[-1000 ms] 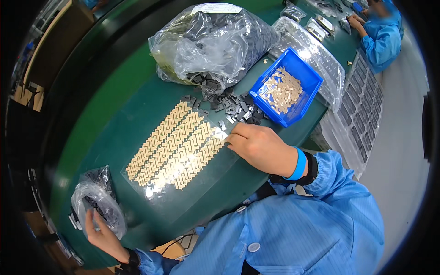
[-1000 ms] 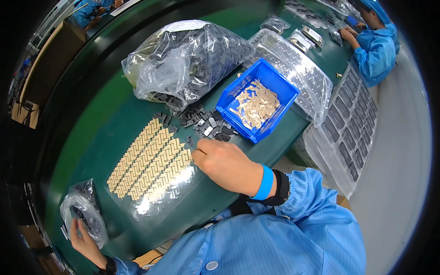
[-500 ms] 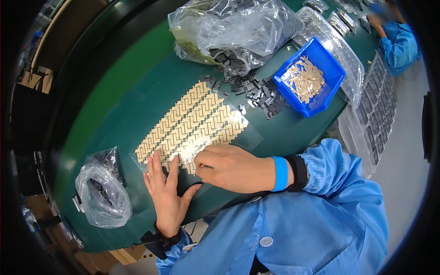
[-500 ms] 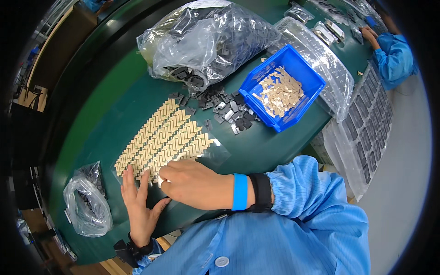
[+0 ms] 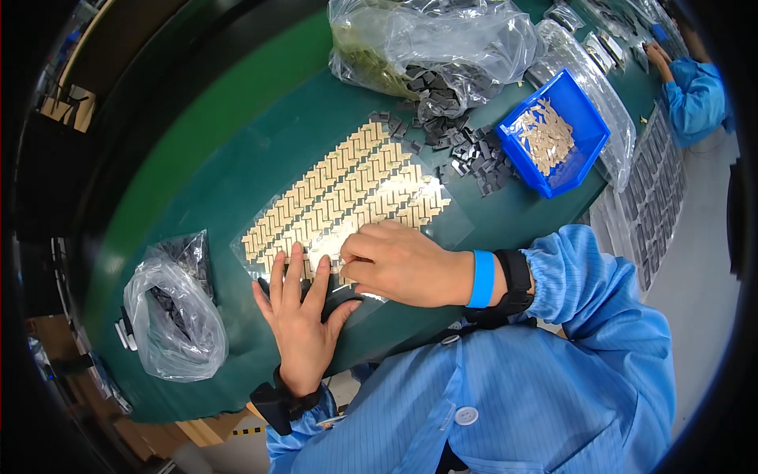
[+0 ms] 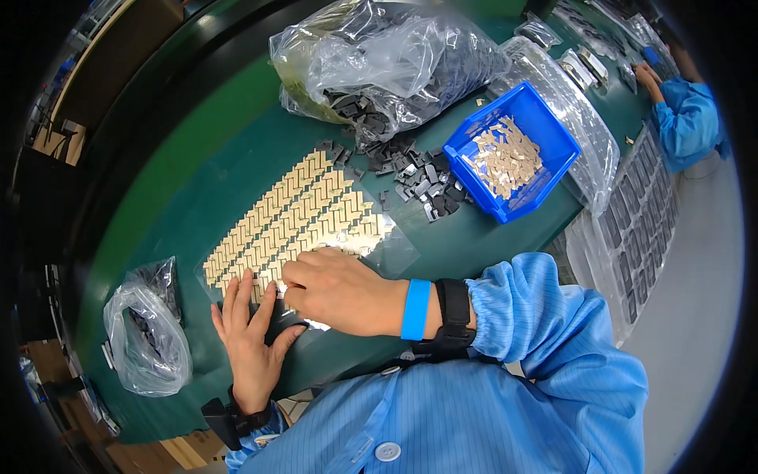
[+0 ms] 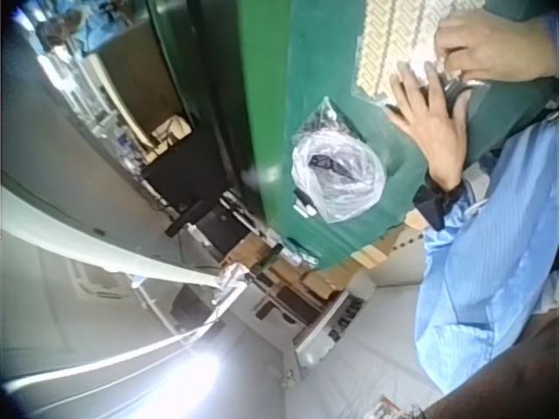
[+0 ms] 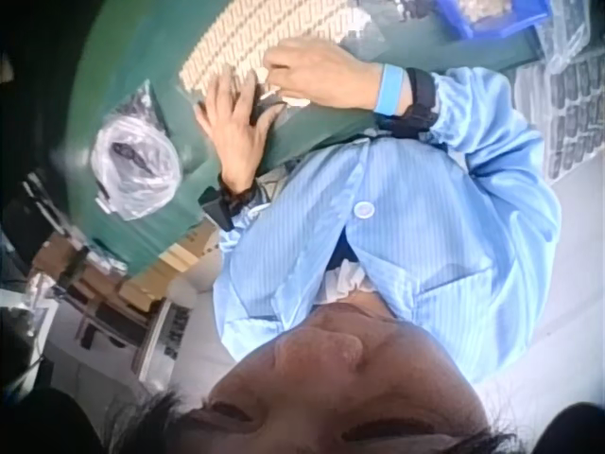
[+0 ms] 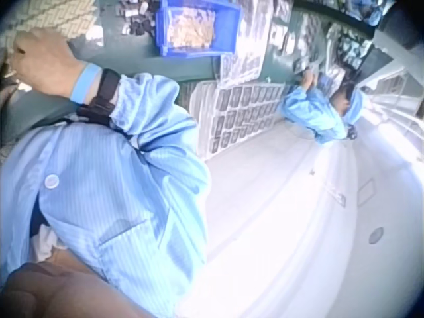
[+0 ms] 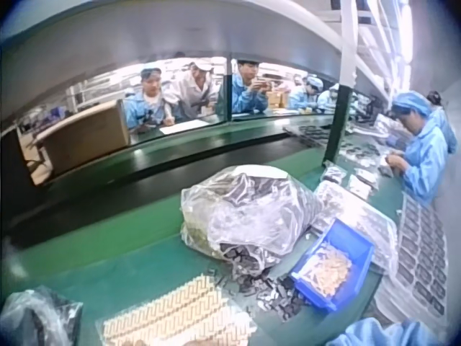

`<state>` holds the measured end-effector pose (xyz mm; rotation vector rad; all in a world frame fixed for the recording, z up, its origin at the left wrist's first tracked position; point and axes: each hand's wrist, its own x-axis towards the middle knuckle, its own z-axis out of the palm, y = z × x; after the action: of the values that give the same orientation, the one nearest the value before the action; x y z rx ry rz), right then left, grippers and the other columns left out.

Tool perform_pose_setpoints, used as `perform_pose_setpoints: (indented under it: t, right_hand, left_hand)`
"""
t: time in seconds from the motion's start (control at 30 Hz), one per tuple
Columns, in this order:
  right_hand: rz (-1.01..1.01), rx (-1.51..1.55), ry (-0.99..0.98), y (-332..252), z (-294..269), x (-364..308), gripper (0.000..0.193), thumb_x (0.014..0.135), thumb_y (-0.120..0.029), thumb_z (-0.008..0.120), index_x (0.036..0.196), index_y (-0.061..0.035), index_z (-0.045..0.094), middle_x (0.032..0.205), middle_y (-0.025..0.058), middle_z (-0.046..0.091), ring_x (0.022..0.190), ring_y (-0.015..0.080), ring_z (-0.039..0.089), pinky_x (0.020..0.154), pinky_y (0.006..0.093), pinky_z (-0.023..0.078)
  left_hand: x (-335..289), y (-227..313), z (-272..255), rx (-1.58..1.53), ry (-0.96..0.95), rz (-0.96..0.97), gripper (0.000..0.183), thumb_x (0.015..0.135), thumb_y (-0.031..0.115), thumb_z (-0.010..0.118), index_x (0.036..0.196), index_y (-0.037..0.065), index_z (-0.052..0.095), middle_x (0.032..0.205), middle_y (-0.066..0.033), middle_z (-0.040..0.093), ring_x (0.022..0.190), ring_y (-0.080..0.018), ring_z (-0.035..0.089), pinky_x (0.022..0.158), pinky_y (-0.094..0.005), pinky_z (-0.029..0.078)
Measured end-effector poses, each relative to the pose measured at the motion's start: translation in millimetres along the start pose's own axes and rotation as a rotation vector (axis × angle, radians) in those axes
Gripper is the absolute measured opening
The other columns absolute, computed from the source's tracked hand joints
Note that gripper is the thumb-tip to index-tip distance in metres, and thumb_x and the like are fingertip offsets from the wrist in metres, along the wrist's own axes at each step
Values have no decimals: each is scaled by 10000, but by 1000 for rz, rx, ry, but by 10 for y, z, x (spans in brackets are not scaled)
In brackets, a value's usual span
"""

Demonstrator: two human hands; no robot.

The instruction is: Assembling small metallic pins into black plastic housings on a factory assembly line.

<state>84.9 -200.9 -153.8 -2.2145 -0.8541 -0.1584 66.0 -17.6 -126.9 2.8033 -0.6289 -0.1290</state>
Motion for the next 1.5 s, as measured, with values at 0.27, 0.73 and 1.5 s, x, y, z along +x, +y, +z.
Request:
perform_pose_setpoints:
  t: [0.27,0.73,1.5]
  right_hand:
    - [2,39,27,-19,-24,36,141,635,-148,644,707,-48,576,804,55,502,801,209,509,707,338,413]
    - [171,26,-233,-38,-153,225,150,635,-158,651,753,-80,598,784,53,522,801,238,537,661,358,437]
    - [-90,140,218,-144,-529,37,75,694,-99,590,762,-67,584,754,28,512,699,208,512,612,331,401]
  left_hand:
    - [0,2,-16,-10,48,-11,528,641,335,683,1110,125,563,1300,-74,387,1212,-269,317,980,-549,90]
    - [16,20,-38,9,31,-20,525,620,333,704,1091,138,577,1286,-66,393,1202,-270,325,953,-617,47]
    - [57,145,-199,-89,30,-28,616,544,321,751,1086,107,552,1318,-126,325,1228,-316,270,959,-603,31]
